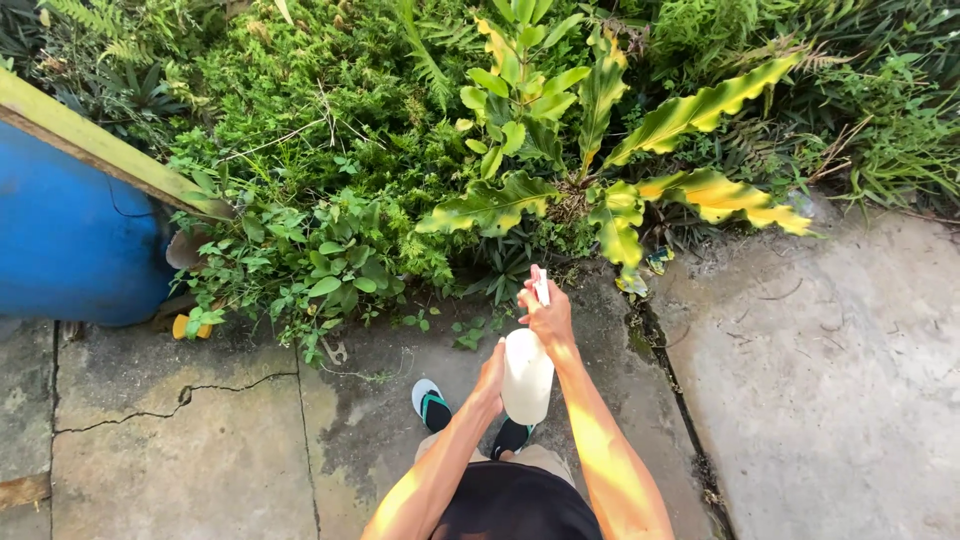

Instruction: Misting various garden plants using a hand-held spray bottle

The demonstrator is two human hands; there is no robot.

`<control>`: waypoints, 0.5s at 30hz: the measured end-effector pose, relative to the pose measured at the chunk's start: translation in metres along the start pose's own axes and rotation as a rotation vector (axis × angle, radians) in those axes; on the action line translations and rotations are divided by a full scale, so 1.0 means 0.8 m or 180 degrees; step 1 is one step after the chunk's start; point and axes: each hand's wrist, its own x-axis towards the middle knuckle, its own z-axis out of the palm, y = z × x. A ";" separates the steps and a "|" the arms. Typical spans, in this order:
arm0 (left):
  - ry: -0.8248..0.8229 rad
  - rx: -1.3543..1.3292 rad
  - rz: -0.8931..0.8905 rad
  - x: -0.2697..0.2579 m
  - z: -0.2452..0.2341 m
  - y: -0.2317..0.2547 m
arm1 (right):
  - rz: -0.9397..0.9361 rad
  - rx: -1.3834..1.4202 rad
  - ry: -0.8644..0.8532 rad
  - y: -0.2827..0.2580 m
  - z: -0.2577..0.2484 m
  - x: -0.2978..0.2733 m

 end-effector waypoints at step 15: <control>-0.0049 0.0134 -0.0106 0.052 0.057 -0.022 | 0.0048 -0.0121 0.0030 -0.004 -0.051 0.050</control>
